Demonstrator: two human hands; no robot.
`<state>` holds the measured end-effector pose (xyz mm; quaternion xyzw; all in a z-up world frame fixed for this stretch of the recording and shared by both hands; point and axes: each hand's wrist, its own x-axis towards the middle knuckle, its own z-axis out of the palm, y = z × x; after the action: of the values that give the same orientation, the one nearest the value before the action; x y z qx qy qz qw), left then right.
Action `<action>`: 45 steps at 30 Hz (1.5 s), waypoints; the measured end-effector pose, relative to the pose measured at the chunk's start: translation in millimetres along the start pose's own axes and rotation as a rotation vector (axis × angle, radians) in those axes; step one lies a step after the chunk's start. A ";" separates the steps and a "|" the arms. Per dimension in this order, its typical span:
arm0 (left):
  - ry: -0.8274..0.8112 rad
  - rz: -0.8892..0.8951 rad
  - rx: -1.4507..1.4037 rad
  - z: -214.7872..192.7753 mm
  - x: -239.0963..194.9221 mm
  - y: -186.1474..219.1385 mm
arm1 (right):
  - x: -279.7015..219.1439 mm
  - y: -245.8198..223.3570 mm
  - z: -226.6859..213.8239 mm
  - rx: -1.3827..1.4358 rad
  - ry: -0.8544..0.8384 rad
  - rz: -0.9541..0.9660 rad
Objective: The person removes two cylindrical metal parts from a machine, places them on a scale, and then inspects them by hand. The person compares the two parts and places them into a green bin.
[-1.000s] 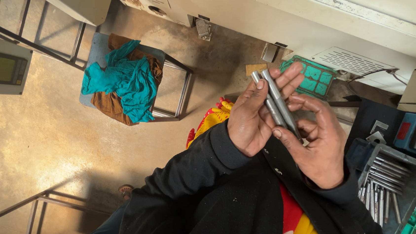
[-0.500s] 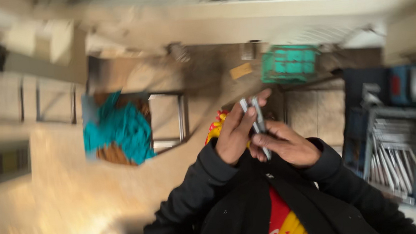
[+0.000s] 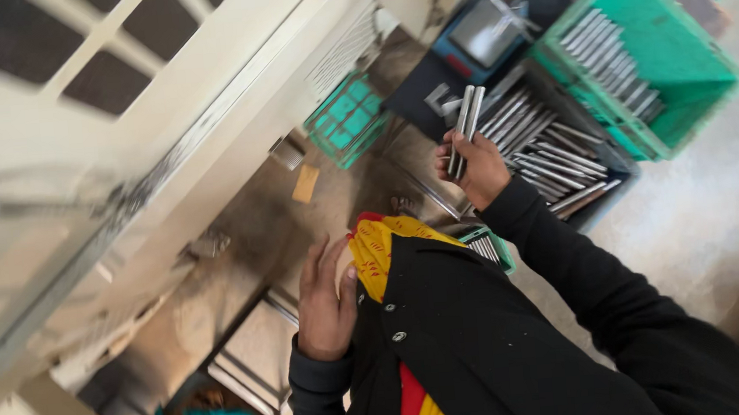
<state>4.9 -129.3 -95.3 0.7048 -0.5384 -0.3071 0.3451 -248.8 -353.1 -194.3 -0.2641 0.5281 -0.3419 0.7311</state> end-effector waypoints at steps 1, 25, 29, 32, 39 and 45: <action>-0.035 0.030 0.042 8.6 8.5 1.2 | 6.8 -1.4 -14.3 -0.073 0.041 -0.034; -0.664 0.081 0.587 126.5 157.5 53.2 | 140.4 -89.2 -332.6 -0.757 0.718 -0.329; -0.676 0.048 0.637 130.3 158.9 57.3 | 152.0 -78.4 -334.7 -0.728 0.754 -0.279; -0.719 0.009 0.645 137.0 152.9 56.3 | 154.4 -68.8 -337.0 -0.731 0.767 -0.275; -0.678 -0.010 0.589 136.7 137.9 45.9 | 171.5 -91.6 -353.7 -1.194 0.908 -0.616; -0.679 -0.041 0.635 139.5 130.5 37.7 | 199.1 -116.1 -343.7 -1.173 0.698 -0.619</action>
<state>-97.7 -284.5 -152.5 0.6457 -0.6742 -0.3471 -0.0898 -560.3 -589.6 -329.3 -0.6232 0.7265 -0.2582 0.1308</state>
